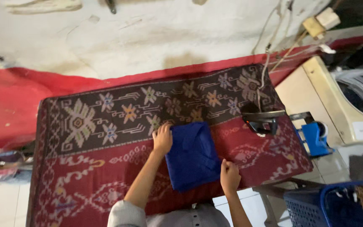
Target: The person folds and irons a blue fabric by hand on a padded surface, using an iron to press the material after each fold.
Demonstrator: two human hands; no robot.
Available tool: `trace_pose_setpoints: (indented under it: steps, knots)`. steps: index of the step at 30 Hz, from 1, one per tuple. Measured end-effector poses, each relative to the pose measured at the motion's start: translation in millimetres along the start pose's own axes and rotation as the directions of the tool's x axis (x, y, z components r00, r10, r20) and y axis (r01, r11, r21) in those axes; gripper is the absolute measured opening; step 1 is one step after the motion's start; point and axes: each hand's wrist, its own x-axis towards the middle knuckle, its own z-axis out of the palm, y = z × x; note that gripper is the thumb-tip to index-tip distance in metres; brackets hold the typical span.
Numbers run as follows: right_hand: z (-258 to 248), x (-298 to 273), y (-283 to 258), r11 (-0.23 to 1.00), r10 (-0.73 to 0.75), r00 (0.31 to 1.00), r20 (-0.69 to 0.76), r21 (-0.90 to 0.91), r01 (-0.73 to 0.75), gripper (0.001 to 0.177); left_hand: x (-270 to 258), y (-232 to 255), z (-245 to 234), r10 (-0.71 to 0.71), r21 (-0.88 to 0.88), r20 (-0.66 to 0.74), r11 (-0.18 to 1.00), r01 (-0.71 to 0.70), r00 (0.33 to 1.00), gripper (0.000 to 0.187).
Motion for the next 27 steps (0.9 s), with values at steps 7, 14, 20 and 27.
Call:
trace_pose_setpoints:
  steps: [7, 14, 20, 27]
  knots:
    - [3.1, -19.3, -23.9, 0.97, -0.244, 0.958, -0.149, -0.047, 0.239, 0.061, 41.1, -16.8, 1.7, -0.021, 0.108, 0.443, 0.994, -0.03, 0.896, 0.05]
    - [-8.7, 29.0, -51.8, 0.911, -0.26, 0.965, -0.036, 0.323, 0.258, 0.044, 20.9, -56.3, 8.4, -0.151, -0.022, 0.412, 0.984, 0.175, 0.898, 0.048]
    - [-6.2, 110.8, -116.4, 0.664, -0.684, 0.722, -0.1, 0.325, 0.674, 0.047, -55.9, -98.8, -9.9, -0.048, -0.449, 0.625, 0.795, 0.409, 0.779, 0.04]
    - [39.5, 118.3, -153.0, 0.739, -0.657, 0.739, -0.15, 0.067, 0.67, 0.071, -109.8, -83.1, -6.3, -0.227, -0.567, 0.309, 0.735, 0.371, 0.923, 0.043]
